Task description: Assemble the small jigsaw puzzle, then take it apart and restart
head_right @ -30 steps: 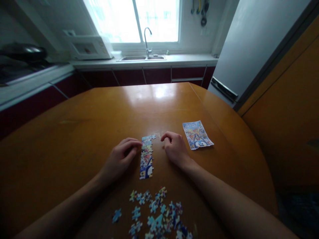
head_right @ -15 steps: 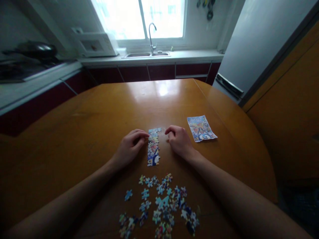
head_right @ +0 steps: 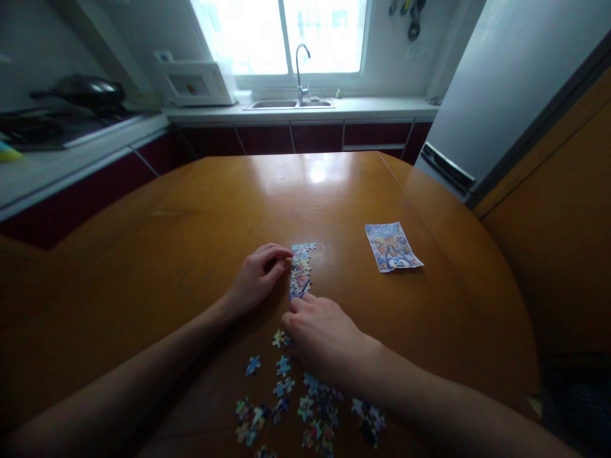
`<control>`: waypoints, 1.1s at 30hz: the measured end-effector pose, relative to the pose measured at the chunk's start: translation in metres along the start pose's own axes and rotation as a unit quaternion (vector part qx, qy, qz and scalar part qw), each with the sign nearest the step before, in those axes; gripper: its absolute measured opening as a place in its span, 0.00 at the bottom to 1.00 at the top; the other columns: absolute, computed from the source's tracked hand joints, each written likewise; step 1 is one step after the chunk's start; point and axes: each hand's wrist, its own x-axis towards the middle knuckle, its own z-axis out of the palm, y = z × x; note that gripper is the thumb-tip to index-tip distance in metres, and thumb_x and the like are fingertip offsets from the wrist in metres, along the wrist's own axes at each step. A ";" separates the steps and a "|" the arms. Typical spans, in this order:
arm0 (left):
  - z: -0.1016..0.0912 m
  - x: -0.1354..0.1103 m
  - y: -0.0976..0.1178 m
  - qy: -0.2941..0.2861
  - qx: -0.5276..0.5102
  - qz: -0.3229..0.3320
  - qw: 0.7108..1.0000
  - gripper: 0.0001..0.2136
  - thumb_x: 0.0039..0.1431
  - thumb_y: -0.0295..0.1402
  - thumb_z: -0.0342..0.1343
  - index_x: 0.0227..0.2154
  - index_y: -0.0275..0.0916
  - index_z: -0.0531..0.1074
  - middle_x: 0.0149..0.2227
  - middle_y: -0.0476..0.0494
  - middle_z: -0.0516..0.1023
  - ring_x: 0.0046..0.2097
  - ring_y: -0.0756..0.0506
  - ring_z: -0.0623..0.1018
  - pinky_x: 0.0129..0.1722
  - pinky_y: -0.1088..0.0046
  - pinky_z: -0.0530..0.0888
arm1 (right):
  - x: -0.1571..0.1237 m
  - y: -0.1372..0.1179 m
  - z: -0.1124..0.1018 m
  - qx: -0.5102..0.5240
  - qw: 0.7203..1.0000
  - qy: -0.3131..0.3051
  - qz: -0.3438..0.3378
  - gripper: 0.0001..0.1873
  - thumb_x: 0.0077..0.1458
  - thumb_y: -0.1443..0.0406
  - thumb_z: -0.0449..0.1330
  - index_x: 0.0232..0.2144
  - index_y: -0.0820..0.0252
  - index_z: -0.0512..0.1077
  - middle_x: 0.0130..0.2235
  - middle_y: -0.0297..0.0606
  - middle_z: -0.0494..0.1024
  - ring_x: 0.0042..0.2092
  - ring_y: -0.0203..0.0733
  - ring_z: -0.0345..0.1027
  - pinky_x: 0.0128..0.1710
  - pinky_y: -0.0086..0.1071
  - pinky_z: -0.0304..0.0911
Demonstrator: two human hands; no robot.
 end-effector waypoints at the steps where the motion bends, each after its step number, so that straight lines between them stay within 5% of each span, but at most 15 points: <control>1: 0.000 0.000 0.000 0.000 0.002 0.000 1.000 0.08 0.63 0.26 0.53 0.38 0.39 0.77 0.40 0.42 0.78 0.46 0.42 0.76 0.49 0.61 0.74 | 0.000 0.000 0.003 -0.005 1.000 0.000 0.001 0.05 0.54 0.69 0.64 0.36 0.60 0.74 0.41 0.43 0.78 0.44 0.46 0.68 0.42 0.36 0.65; 6: 0.000 0.000 0.000 -0.003 0.001 -0.003 1.000 0.08 0.63 0.26 0.52 0.38 0.38 0.77 0.40 0.42 0.78 0.46 0.42 0.76 0.50 0.60 0.73 | -0.002 -0.002 0.006 0.016 1.000 0.009 -0.003 0.07 0.52 0.73 0.61 0.35 0.61 0.72 0.41 0.44 0.78 0.42 0.45 0.67 0.41 0.36 0.64; 10: -0.001 0.000 0.000 -0.009 -0.001 -0.004 1.000 0.09 0.63 0.26 0.53 0.39 0.38 0.77 0.41 0.41 0.78 0.47 0.42 0.76 0.50 0.59 0.73 | 0.000 -0.001 -0.005 0.170 0.984 0.028 0.038 0.06 0.54 0.74 0.59 0.30 0.59 0.71 0.30 0.34 0.75 0.31 0.37 0.65 0.31 0.31 0.60; 15: -0.001 0.000 0.001 -0.011 -0.001 -0.010 1.000 0.08 0.63 0.27 0.53 0.38 0.38 0.77 0.40 0.41 0.78 0.47 0.42 0.76 0.49 0.60 0.73 | 0.016 0.025 -0.017 0.378 0.899 0.197 0.100 0.05 0.54 0.68 0.62 0.35 0.59 0.77 0.30 0.34 0.78 0.31 0.37 0.69 0.32 0.30 0.65; 18: -0.001 0.000 0.001 -0.016 0.006 -0.007 1.000 0.08 0.63 0.27 0.53 0.39 0.38 0.77 0.41 0.41 0.78 0.47 0.41 0.76 0.49 0.59 0.73 | 0.026 0.051 -0.015 0.417 0.840 0.309 0.157 0.06 0.52 0.64 0.65 0.31 0.61 0.78 0.29 0.38 0.80 0.31 0.39 0.73 0.32 0.33 0.69; 22: -0.002 0.000 0.001 -0.015 0.018 0.002 1.000 0.09 0.63 0.27 0.53 0.39 0.40 0.78 0.43 0.41 0.79 0.49 0.41 0.76 0.52 0.56 0.73 | 0.033 0.081 -0.008 0.434 0.785 0.376 0.233 0.11 0.49 0.60 0.66 0.32 0.63 0.78 0.28 0.41 0.81 0.31 0.43 0.76 0.32 0.35 0.72; 33: 0.002 0.000 0.001 -0.075 0.083 0.075 0.991 0.16 0.65 0.27 0.53 0.52 0.43 0.78 0.56 0.45 0.79 0.56 0.38 0.71 0.60 0.50 0.68 | 0.047 0.093 -0.004 0.369 0.799 0.403 0.251 0.12 0.46 0.60 0.66 0.31 0.65 0.80 0.28 0.42 0.82 0.28 0.41 0.74 0.30 0.32 0.68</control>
